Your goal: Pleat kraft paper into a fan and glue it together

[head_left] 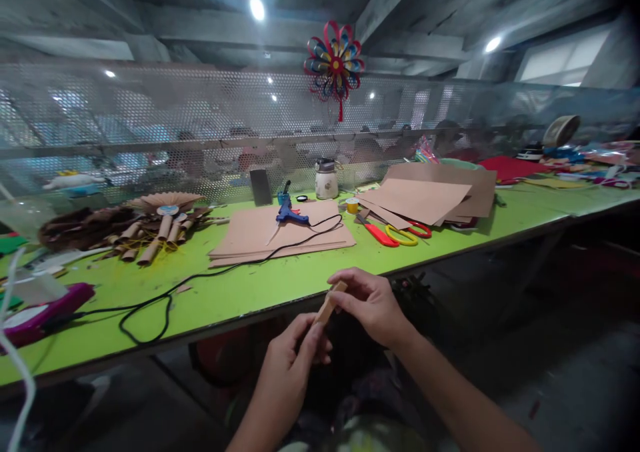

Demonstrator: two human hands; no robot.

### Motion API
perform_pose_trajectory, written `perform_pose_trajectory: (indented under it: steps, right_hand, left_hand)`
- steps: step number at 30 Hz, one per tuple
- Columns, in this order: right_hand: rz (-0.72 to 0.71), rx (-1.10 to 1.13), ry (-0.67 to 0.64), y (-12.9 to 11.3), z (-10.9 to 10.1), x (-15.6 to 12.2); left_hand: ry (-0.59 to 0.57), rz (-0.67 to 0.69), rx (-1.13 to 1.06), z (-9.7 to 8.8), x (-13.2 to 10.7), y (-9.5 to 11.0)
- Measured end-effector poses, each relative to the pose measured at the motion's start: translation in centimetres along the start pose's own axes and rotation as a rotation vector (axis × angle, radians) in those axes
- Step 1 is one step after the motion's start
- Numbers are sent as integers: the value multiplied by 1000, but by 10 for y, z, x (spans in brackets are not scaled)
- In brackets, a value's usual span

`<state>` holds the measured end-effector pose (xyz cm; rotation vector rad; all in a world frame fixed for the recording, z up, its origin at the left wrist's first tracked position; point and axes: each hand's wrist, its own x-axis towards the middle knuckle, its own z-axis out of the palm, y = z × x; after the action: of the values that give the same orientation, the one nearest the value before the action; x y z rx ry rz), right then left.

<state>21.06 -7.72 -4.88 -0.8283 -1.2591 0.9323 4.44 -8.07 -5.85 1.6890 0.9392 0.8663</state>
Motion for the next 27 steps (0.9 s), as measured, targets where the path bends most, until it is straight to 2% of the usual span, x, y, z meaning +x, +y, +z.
perform_pose_trajectory:
  steps: [4,11,15,18,22,27]
  right_hand:
    - [-55,38,-24,-8,-8,-5]
    - [-205,137,-140,-22,-15,-25]
    - [-261,149,-154,-27,-19,-31]
    - [-258,91,-124,-29,-19,-32]
    - [-228,-14,-116,-30,-14,-30]
    - [-216,-117,-124,-24,-10,-20]
  left_hand:
    - [-6,43,102,-11,-16,3]
    - [238,482,486,-19,-48,15]
    - [236,592,557,-26,-53,21]
    - [136,622,678,-31,-47,31]
    - [11,540,818,-31,-31,46]
    - [-50,433,794,-20,-5,43]
